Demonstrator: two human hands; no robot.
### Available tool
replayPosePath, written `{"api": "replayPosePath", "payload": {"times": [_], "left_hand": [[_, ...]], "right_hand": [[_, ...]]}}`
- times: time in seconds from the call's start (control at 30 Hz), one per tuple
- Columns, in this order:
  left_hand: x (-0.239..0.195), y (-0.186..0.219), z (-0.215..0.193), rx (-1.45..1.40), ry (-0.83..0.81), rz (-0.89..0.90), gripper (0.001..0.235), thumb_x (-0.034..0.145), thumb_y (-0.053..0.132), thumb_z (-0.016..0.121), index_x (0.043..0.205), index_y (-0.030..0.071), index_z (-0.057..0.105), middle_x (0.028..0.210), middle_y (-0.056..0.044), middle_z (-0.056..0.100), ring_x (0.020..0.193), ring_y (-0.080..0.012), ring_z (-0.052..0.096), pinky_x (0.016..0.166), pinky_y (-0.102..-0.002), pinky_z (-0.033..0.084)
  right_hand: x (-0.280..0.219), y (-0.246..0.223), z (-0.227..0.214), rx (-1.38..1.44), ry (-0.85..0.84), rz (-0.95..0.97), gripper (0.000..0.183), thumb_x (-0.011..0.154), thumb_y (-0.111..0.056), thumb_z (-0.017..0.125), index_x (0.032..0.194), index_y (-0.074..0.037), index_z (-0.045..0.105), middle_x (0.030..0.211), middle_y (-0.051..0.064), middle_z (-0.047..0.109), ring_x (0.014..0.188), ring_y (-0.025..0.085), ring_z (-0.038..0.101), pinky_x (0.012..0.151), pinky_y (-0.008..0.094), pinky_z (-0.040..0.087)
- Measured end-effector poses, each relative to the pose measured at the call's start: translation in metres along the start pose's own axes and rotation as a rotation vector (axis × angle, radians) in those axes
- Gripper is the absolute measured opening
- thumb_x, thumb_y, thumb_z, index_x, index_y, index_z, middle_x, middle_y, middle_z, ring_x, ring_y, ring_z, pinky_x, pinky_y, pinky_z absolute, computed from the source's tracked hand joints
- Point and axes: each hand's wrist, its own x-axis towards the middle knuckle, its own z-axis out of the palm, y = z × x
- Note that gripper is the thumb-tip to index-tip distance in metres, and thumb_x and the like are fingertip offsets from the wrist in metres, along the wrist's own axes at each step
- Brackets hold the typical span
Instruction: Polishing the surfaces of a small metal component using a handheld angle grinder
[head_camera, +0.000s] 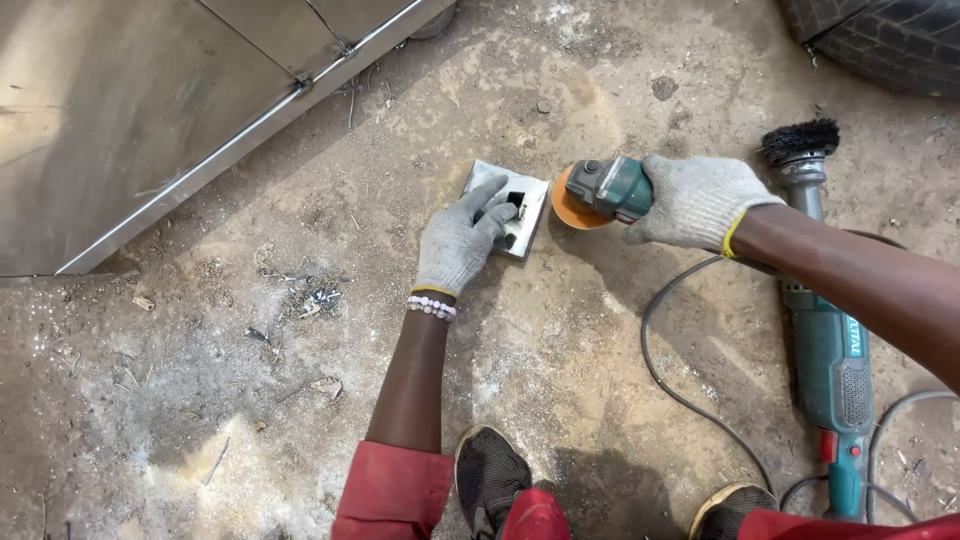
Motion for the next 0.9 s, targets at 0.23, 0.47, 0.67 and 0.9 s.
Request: {"api": "replayPosePath", "payload": {"times": [0.23, 0.47, 0.67, 0.9], "left_hand": [[0.024, 0.006, 0.002, 0.190, -0.090, 0.047, 0.046, 0.116, 0.070, 0.072, 0.157, 0.052, 0.083, 0.130, -0.010, 0.093, 0.144, -0.0432, 0.081, 0.126, -0.062, 0.064], [0.030, 0.003, -0.002, 0.175, -0.106, 0.017, 0.050, 0.114, 0.073, 0.073, 0.157, 0.051, 0.083, 0.143, -0.007, 0.091, 0.151, -0.0418, 0.078, 0.130, -0.063, 0.062], [0.029, 0.010, -0.011, 0.297, -0.179, 0.068, 0.049, 0.119, 0.068, 0.067, 0.161, 0.047, 0.082, 0.147, -0.012, 0.090, 0.151, -0.0454, 0.077, 0.131, -0.066, 0.060], [0.032, 0.058, -0.039, 0.539, -0.278, 0.112, 0.039, 0.119, 0.053, 0.071, 0.154, 0.043, 0.084, 0.135, -0.010, 0.094, 0.146, -0.0409, 0.082, 0.130, -0.063, 0.061]], "right_hand": [[0.061, -0.019, 0.024, -0.019, 0.036, -0.084, 0.100, 0.090, -0.092, 0.091, 0.157, -0.020, 0.072, 0.136, 0.017, 0.094, 0.140, 0.045, 0.088, 0.113, 0.067, 0.069], [0.000, -0.047, 0.013, -0.075, -0.037, -0.089, 0.074, 0.095, -0.069, 0.090, 0.151, -0.023, 0.076, 0.128, 0.015, 0.095, 0.133, 0.042, 0.092, 0.110, 0.063, 0.072], [-0.017, -0.060, 0.013, -0.035, -0.074, -0.117, 0.062, 0.101, -0.054, 0.081, 0.153, -0.019, 0.073, 0.132, 0.018, 0.094, 0.137, 0.046, 0.090, 0.113, 0.067, 0.070], [0.015, -0.052, -0.006, -0.137, -0.014, -0.077, 0.059, 0.097, -0.061, 0.083, 0.142, -0.024, 0.088, 0.124, 0.014, 0.100, 0.131, 0.041, 0.094, 0.105, 0.063, 0.073]]}}
